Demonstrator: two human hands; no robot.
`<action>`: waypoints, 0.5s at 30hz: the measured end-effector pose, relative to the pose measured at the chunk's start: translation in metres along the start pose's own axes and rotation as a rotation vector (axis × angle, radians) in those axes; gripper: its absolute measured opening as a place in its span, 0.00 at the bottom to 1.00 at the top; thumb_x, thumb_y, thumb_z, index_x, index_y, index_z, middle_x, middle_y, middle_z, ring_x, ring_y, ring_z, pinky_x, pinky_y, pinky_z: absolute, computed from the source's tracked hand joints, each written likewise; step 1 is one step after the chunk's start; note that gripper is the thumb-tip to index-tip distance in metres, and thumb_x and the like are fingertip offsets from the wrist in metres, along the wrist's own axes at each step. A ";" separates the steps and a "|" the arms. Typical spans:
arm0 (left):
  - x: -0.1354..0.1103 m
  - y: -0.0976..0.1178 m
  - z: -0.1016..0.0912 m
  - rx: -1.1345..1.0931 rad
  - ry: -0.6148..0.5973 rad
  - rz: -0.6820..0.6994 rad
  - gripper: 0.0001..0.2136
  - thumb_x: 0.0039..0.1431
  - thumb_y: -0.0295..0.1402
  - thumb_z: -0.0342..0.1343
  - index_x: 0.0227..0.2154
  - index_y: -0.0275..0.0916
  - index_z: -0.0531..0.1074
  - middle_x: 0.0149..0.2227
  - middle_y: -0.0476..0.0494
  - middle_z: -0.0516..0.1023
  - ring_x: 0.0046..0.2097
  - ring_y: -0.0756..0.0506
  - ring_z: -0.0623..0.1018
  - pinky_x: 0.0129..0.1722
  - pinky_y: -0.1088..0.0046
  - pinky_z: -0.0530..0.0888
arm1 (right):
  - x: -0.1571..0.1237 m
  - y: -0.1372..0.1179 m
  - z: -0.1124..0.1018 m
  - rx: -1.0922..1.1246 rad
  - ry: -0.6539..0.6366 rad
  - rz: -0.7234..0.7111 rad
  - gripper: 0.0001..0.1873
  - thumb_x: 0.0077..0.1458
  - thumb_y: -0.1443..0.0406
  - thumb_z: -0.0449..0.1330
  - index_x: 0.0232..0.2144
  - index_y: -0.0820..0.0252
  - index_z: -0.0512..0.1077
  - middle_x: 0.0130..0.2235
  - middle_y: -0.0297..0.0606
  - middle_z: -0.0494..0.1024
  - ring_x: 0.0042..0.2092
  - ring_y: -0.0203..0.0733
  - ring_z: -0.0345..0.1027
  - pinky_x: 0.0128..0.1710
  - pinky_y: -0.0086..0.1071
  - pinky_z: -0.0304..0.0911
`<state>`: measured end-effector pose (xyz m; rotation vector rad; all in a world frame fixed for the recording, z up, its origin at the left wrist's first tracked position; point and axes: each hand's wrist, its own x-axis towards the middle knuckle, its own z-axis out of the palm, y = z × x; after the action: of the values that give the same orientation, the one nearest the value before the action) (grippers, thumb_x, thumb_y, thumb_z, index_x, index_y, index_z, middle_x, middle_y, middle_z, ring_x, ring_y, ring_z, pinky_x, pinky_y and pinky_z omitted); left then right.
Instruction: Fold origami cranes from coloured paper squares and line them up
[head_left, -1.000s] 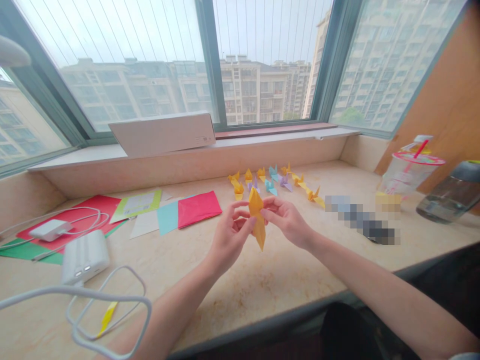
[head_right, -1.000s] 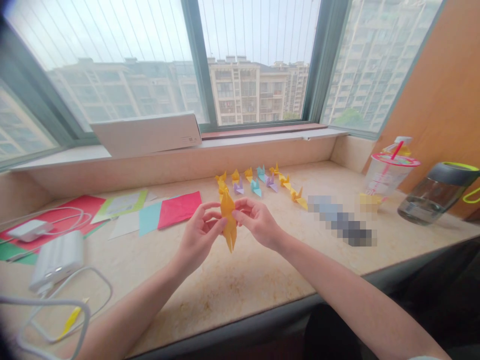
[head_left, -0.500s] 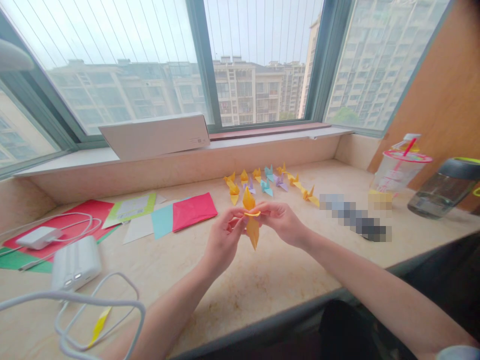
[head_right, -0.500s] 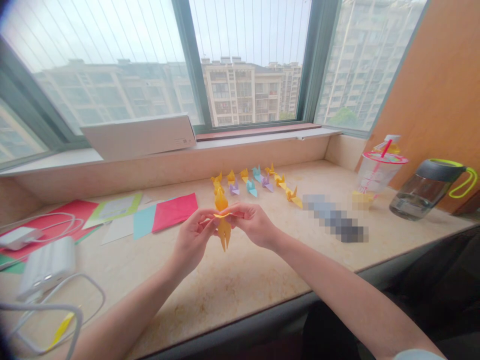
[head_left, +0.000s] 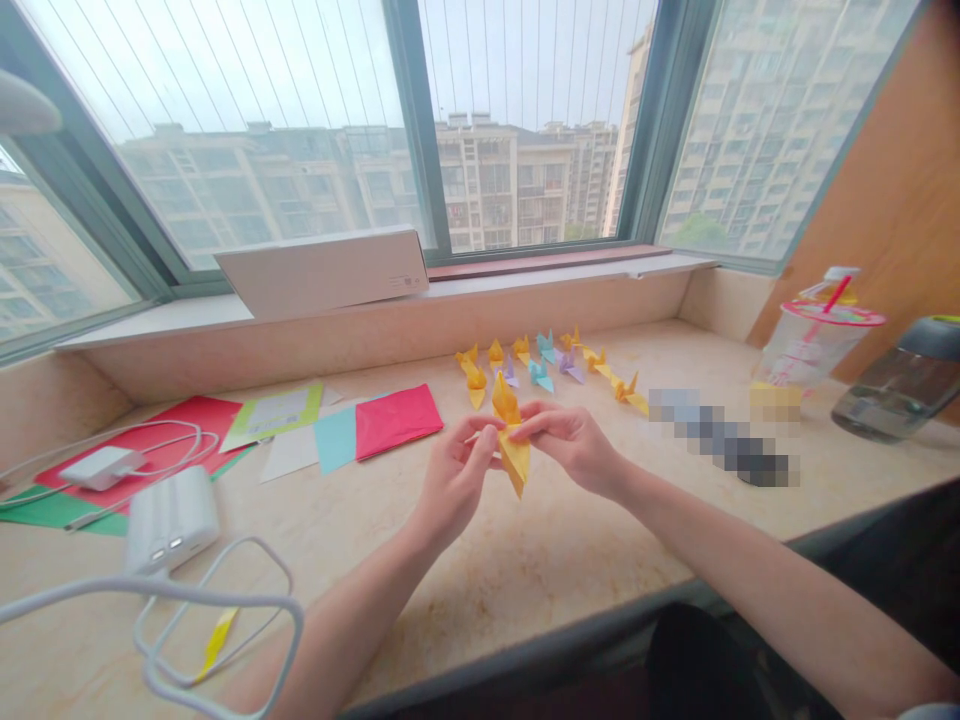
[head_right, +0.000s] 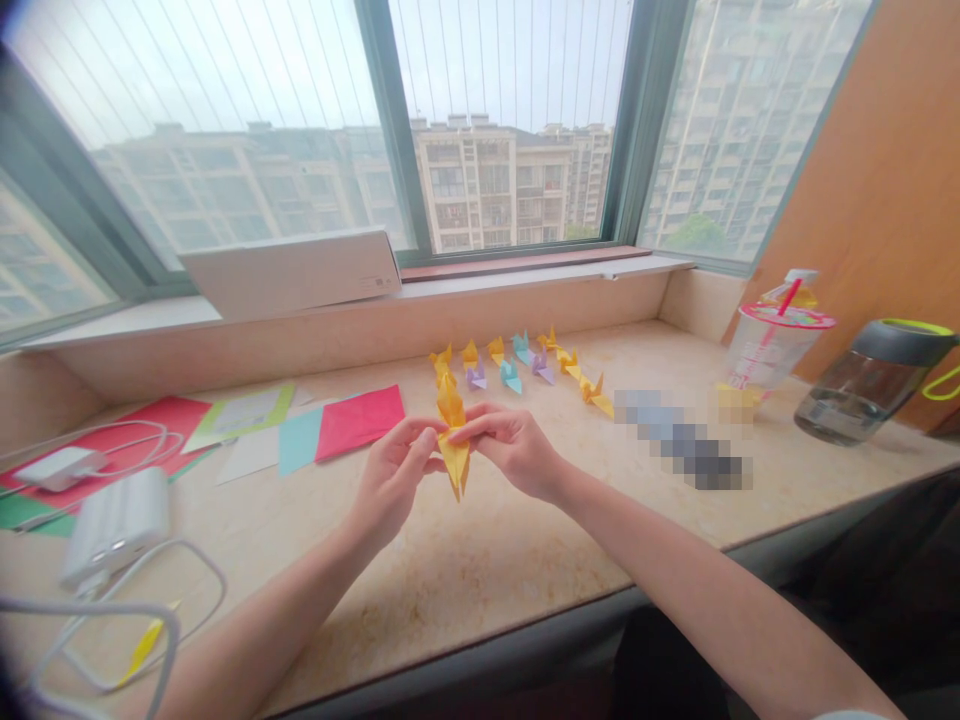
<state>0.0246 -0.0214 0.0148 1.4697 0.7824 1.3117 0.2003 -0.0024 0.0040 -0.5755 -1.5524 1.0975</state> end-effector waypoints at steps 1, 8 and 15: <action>0.000 0.000 0.000 0.002 0.000 -0.005 0.11 0.61 0.41 0.57 0.35 0.37 0.73 0.33 0.45 0.80 0.34 0.46 0.81 0.31 0.72 0.79 | 0.000 0.001 0.000 -0.005 0.003 0.002 0.06 0.53 0.58 0.67 0.32 0.49 0.83 0.41 0.37 0.77 0.44 0.42 0.72 0.47 0.38 0.70; 0.000 -0.001 0.000 0.034 0.012 -0.017 0.11 0.57 0.40 0.62 0.35 0.36 0.74 0.33 0.45 0.81 0.35 0.45 0.82 0.33 0.71 0.79 | -0.002 0.003 -0.001 -0.008 0.017 0.010 0.06 0.54 0.60 0.65 0.31 0.51 0.83 0.43 0.37 0.76 0.45 0.42 0.72 0.46 0.37 0.70; 0.003 -0.007 -0.001 0.042 0.041 -0.005 0.08 0.55 0.35 0.63 0.34 0.37 0.74 0.34 0.45 0.81 0.35 0.46 0.81 0.33 0.72 0.78 | -0.001 0.001 0.000 0.009 0.030 0.071 0.14 0.58 0.59 0.62 0.46 0.54 0.76 0.40 0.38 0.80 0.40 0.41 0.75 0.41 0.38 0.72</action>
<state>0.0249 -0.0160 0.0092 1.4770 0.8449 1.3325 0.2005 -0.0025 0.0025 -0.6425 -1.5105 1.1436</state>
